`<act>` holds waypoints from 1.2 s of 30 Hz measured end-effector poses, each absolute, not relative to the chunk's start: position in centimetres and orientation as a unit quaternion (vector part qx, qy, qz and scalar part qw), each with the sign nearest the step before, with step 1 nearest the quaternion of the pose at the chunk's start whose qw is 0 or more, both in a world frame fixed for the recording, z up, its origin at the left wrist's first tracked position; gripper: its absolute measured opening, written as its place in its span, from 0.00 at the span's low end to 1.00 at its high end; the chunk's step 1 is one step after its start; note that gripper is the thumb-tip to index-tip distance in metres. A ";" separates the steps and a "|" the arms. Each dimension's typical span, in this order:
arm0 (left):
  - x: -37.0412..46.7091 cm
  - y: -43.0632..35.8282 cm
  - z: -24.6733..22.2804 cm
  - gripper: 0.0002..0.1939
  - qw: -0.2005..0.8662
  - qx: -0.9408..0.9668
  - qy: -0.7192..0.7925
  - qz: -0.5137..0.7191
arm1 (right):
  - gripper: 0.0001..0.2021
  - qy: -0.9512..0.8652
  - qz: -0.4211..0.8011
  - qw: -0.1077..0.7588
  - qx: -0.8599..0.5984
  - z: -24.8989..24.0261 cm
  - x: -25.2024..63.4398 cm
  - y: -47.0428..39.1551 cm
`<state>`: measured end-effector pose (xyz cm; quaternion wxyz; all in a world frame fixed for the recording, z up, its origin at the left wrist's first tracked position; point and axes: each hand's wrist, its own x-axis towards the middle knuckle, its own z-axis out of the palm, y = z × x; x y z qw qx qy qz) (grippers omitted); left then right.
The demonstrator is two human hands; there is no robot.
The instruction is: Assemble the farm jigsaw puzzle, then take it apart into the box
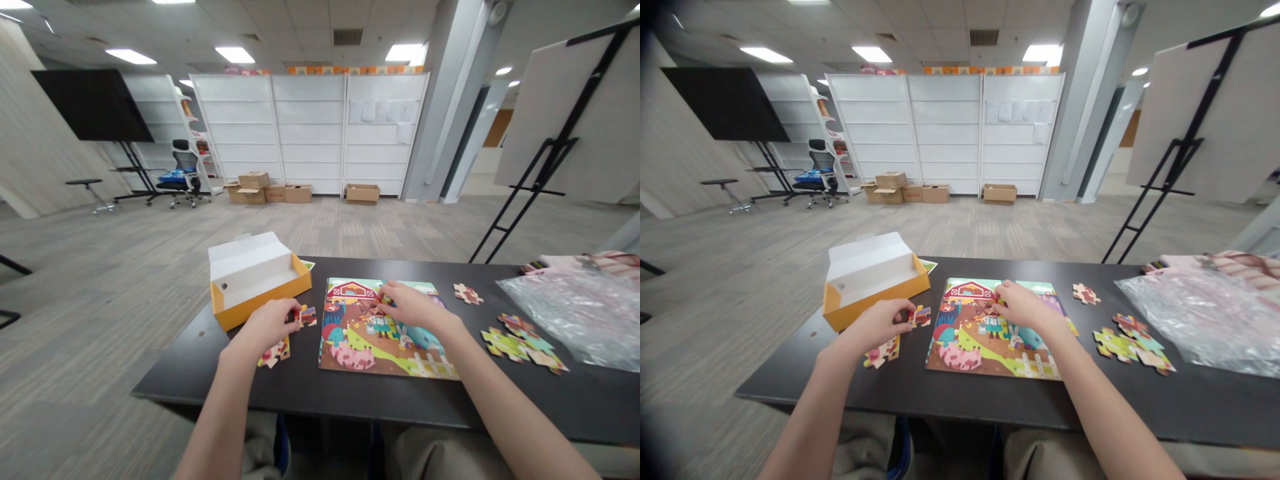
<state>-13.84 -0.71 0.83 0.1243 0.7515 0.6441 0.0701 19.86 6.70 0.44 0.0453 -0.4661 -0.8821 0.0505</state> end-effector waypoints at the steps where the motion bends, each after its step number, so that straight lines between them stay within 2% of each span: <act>1: -13.8 -0.6 0.8 0.14 0.120 0.754 0.642 0.070 | 0.10 -0.882 0.052 0.044 -0.466 0.5 19.8 6.7; 5: -13.7 -0.8 1.5 0.10 0.123 0.750 0.643 0.098 | 0.10 -0.885 0.052 0.045 -0.461 0.5 19.8 6.6; 11: -11.3 -1.0 2.0 0.15 0.131 0.794 0.563 0.188 | 0.09 -0.882 0.047 0.043 -0.466 0.6 19.8 6.6; 23: -8.4 0.6 0.5 0.13 0.097 0.843 0.512 0.131 | 0.11 -0.887 0.038 0.046 -0.459 0.0 20.1 7.0; 32: -8.0 0.5 0.0 0.19 0.060 0.858 0.488 0.151 | 0.12 -0.886 0.037 0.040 -0.460 0.0 20.1 6.9; 36: -7.6 0.7 0.1 0.17 0.053 0.866 0.479 0.137 | 0.12 -0.888 0.034 0.042 -0.456 0.0 20.1 6.8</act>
